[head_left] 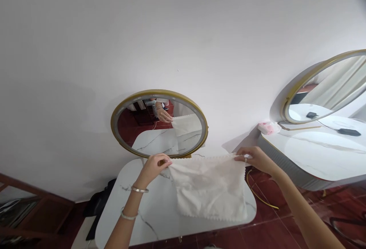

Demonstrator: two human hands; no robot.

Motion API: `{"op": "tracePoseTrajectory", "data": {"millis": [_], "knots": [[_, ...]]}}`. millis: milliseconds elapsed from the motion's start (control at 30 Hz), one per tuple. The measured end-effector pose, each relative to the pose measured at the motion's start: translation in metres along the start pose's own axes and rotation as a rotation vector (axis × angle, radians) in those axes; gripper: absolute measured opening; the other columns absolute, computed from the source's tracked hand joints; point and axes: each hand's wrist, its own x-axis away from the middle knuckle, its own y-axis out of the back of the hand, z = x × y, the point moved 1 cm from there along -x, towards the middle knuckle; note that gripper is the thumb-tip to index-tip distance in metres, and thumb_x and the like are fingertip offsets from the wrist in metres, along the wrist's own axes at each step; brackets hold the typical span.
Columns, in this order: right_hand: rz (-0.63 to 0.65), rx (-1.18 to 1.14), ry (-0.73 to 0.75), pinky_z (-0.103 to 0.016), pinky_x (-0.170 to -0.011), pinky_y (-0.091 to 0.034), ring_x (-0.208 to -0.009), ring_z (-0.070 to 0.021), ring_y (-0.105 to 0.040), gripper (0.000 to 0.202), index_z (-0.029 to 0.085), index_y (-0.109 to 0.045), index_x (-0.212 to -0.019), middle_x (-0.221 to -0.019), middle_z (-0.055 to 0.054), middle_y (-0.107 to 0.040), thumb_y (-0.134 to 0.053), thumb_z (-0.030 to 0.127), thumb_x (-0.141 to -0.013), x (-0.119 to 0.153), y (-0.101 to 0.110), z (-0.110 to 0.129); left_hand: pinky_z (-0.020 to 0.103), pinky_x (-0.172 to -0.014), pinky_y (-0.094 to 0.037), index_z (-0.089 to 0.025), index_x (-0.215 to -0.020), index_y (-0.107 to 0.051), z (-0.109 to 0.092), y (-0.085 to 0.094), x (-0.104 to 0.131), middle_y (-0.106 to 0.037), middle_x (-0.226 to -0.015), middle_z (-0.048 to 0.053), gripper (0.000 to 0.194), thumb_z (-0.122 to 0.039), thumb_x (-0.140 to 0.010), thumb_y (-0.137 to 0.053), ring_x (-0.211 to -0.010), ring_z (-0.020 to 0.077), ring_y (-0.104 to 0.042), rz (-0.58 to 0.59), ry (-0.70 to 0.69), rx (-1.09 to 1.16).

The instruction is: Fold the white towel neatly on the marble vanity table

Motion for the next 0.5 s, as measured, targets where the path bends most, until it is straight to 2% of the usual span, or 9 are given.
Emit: {"op": "tracePoseTrajectory", "data": {"millis": [67,167,300,400,500], "knots": [[-0.047,0.033,0.019,-0.026,-0.062,-0.044,-0.068,-0.016,-0.059,0.042,0.02,-0.068,-0.073,-0.075,-0.003,-0.068,-0.061,0.061,-0.076,0.001,0.013,0.01,0.023,-0.068,-0.05,-0.02,-0.071,-0.068,-0.009,0.012,-0.002,-0.071,-0.088,0.002,0.026,-0.038,-0.086,-0.058,-0.073,0.0135,-0.063,-0.01,0.001,0.008],[-0.026,0.033,0.024,-0.026,-0.06,-0.047,-0.069,-0.0174,-0.062,0.041,0.02,-0.07,-0.078,-0.081,-0.005,-0.07,-0.059,0.059,-0.079,0.017,0.027,0.025,0.023,-0.072,-0.05,-0.019,-0.07,-0.067,-0.023,0.026,0.008,-0.071,-0.088,0.003,0.024,-0.037,-0.085,-0.061,-0.078,0.0142,-0.064,-0.065,-0.03,0.031],[-0.02,-0.02,-0.009,-0.028,-0.066,-0.053,-0.075,-0.0218,-0.066,0.037,0.021,-0.072,-0.08,-0.083,-0.009,-0.071,-0.058,0.055,-0.081,0.059,0.03,0.024,0.025,-0.075,-0.052,-0.019,-0.072,-0.066,-0.04,0.026,0.039,-0.071,-0.085,0.003,0.02,-0.034,-0.084,-0.063,-0.08,0.0152,-0.066,-0.109,-0.083,0.086],[-0.059,-0.063,-0.027,-0.029,-0.067,-0.056,-0.075,-0.0247,-0.067,0.03,0.024,-0.072,-0.075,-0.08,-0.008,-0.071,-0.063,0.053,-0.076,0.096,0.022,0.008,0.025,-0.075,-0.052,-0.019,-0.069,-0.064,-0.05,0.02,0.066,-0.071,-0.079,0.002,0.019,-0.032,-0.083,-0.065,-0.076,0.015,-0.066,-0.003,-0.027,0.158],[-0.083,-0.117,-0.051,-0.029,-0.057,-0.057,-0.062,-0.0247,-0.065,0.022,0.03,-0.071,-0.069,-0.068,-0.006,-0.068,-0.064,0.05,-0.074,0.131,0.012,-0.01,0.024,-0.074,-0.051,-0.019,-0.065,-0.059,-0.058,0.019,0.087,-0.07,-0.075,0.001,0.022,-0.033,-0.081,-0.066,-0.072,0.0135,-0.065,0.119,0.132,0.234]]}}
